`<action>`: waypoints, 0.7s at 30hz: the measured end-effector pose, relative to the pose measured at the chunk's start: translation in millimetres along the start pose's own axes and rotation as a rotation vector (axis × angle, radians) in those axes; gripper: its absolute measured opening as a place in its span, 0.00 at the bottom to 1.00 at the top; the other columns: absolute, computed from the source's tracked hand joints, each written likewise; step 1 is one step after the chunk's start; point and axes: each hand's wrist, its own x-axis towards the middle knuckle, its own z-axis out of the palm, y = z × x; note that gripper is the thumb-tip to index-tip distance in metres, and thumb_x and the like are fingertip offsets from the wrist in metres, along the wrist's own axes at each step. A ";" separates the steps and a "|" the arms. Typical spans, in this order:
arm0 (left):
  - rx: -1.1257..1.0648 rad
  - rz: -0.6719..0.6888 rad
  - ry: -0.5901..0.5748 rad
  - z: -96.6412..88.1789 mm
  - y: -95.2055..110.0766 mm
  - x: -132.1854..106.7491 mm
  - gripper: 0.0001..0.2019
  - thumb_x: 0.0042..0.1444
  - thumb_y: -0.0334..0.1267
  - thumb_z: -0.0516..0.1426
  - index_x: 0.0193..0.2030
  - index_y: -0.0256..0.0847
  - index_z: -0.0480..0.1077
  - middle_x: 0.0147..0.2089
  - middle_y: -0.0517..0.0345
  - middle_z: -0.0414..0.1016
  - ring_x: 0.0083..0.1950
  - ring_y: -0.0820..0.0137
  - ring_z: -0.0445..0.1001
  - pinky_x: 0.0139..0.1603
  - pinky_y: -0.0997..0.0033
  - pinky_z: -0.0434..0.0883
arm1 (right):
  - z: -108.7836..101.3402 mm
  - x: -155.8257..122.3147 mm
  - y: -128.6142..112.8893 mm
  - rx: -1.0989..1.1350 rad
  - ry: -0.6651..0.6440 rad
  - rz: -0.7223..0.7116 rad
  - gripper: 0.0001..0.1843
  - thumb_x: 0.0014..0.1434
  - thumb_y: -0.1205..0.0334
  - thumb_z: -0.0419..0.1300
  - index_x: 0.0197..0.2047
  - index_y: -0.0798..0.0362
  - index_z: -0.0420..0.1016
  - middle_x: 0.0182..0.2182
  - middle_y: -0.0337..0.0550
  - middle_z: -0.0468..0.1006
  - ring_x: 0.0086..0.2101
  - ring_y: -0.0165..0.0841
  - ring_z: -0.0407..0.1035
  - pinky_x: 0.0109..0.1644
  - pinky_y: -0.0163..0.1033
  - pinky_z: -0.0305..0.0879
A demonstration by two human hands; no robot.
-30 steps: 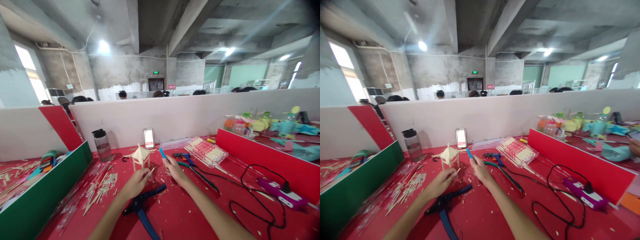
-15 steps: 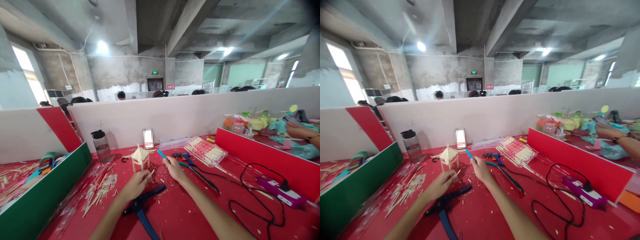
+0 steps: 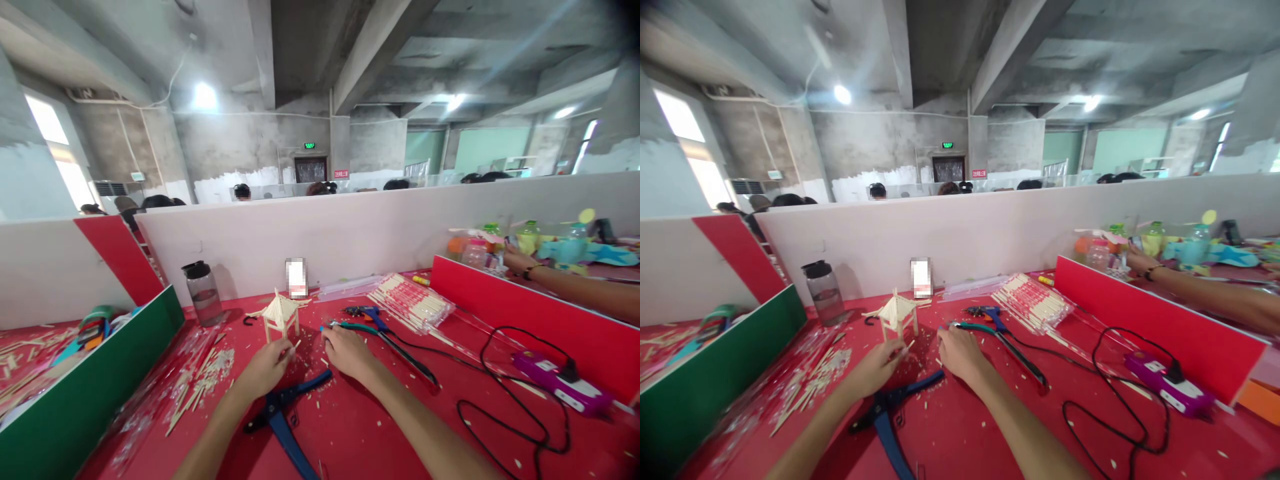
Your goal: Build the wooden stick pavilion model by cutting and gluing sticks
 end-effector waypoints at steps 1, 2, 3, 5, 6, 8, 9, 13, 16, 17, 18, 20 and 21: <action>0.014 -0.009 0.016 0.1 -1.7 0.2 0.16 0.65 0.44 0.45 0.33 0.40 0.67 0.34 0.55 0.74 0.35 0.67 0.70 0.38 0.72 0.63 | 1.4 -0.7 -0.3 -0.020 0.002 -0.001 0.13 0.64 0.64 0.49 0.44 0.51 0.75 0.42 0.49 0.76 0.43 0.39 0.72 0.42 0.38 0.60; 0.023 -0.019 0.029 0.1 -3.0 0.5 0.15 0.65 0.44 0.45 0.33 0.40 0.67 0.35 0.55 0.74 0.36 0.67 0.71 0.38 0.72 0.63 | 2.7 -1.5 -0.5 -0.033 0.011 -0.004 0.13 0.65 0.63 0.50 0.43 0.51 0.76 0.43 0.50 0.76 0.44 0.40 0.72 0.42 0.38 0.61; 0.030 -0.028 0.035 0.0 -3.9 0.7 0.15 0.65 0.43 0.46 0.33 0.41 0.67 0.35 0.55 0.75 0.37 0.66 0.72 0.39 0.72 0.63 | 3.9 -2.2 -0.7 -0.042 0.022 -0.005 0.13 0.65 0.61 0.51 0.43 0.51 0.76 0.45 0.51 0.75 0.45 0.41 0.71 0.43 0.39 0.61; 0.032 -0.047 0.036 -0.5 -4.5 0.9 0.15 0.65 0.43 0.45 0.33 0.41 0.68 0.34 0.55 0.75 0.36 0.66 0.72 0.38 0.72 0.63 | 4.7 -3.3 -1.2 -0.050 0.046 -0.005 0.13 0.65 0.59 0.52 0.42 0.51 0.77 0.47 0.51 0.73 0.48 0.42 0.69 0.44 0.39 0.62; 0.027 -0.051 0.034 -0.9 -4.4 1.0 0.15 0.65 0.43 0.45 0.33 0.41 0.68 0.33 0.55 0.75 0.36 0.66 0.73 0.38 0.72 0.63 | 4.1 -3.6 -1.5 -0.051 0.058 -0.005 0.13 0.65 0.58 0.52 0.42 0.51 0.77 0.48 0.52 0.73 0.49 0.42 0.68 0.44 0.38 0.62; 0.012 -0.046 0.037 -1.2 -3.9 0.9 0.16 0.66 0.43 0.44 0.33 0.41 0.68 0.32 0.55 0.75 0.36 0.66 0.73 0.38 0.72 0.64 | 0.8 -3.1 -2.2 -0.047 0.067 -0.013 0.13 0.66 0.59 0.52 0.42 0.52 0.77 0.48 0.51 0.74 0.49 0.41 0.68 0.45 0.37 0.62; 0.004 -0.040 0.038 -1.2 -3.9 0.9 0.17 0.66 0.44 0.44 0.33 0.41 0.69 0.33 0.55 0.76 0.36 0.66 0.73 0.38 0.72 0.64 | -1.6 -2.5 -2.5 -0.041 0.060 -0.018 0.14 0.66 0.60 0.51 0.42 0.52 0.78 0.46 0.51 0.76 0.48 0.40 0.69 0.45 0.37 0.62; -0.026 -0.029 0.047 2.4 -8.2 1.9 0.17 0.66 0.46 0.45 0.38 0.41 0.72 0.37 0.53 0.78 0.40 0.64 0.75 0.43 0.70 0.67 | -12.3 0.5 -2.6 0.018 0.035 -0.014 0.15 0.67 0.65 0.49 0.47 0.51 0.77 0.38 0.49 0.81 0.40 0.38 0.74 0.42 0.37 0.61; -0.071 -0.014 0.068 7.8 -15.8 3.2 0.17 0.65 0.46 0.46 0.42 0.42 0.73 0.42 0.51 0.79 0.44 0.62 0.76 0.46 0.69 0.69 | -16.4 0.4 -3.7 0.128 0.054 -0.067 0.19 0.61 0.74 0.50 0.51 0.50 0.74 0.38 0.46 0.81 0.39 0.36 0.74 0.42 0.35 0.61; -0.080 -0.011 0.075 9.5 -18.4 3.6 0.17 0.65 0.46 0.46 0.43 0.42 0.74 0.43 0.51 0.79 0.45 0.61 0.76 0.47 0.68 0.69 | -16.8 -0.5 -5.2 0.176 0.056 -0.108 0.20 0.59 0.76 0.50 0.50 0.51 0.74 0.39 0.46 0.81 0.40 0.35 0.74 0.43 0.35 0.61; -0.085 -0.008 0.080 10.9 -20.8 4.0 0.17 0.65 0.46 0.46 0.43 0.42 0.74 0.44 0.51 0.79 0.46 0.61 0.75 0.47 0.68 0.69 | -16.7 -2.0 -7.5 0.220 0.057 -0.161 0.20 0.59 0.77 0.50 0.49 0.51 0.74 0.40 0.45 0.81 0.40 0.34 0.74 0.44 0.34 0.61; -0.082 -0.009 0.088 12.0 -24.3 4.7 0.17 0.65 0.46 0.46 0.42 0.42 0.73 0.44 0.51 0.79 0.46 0.62 0.75 0.47 0.68 0.69 | -15.8 -6.6 -15.3 0.275 0.049 -0.282 0.16 0.61 0.74 0.50 0.46 0.52 0.75 0.41 0.45 0.80 0.42 0.34 0.73 0.47 0.34 0.62; -0.077 -0.010 0.091 11.6 -25.1 4.9 0.17 0.65 0.46 0.46 0.42 0.42 0.73 0.43 0.52 0.79 0.45 0.62 0.75 0.47 0.69 0.69 | -15.3 -9.8 -20.7 0.279 0.036 -0.342 0.13 0.63 0.70 0.51 0.44 0.53 0.76 0.41 0.45 0.79 0.42 0.34 0.72 0.48 0.35 0.62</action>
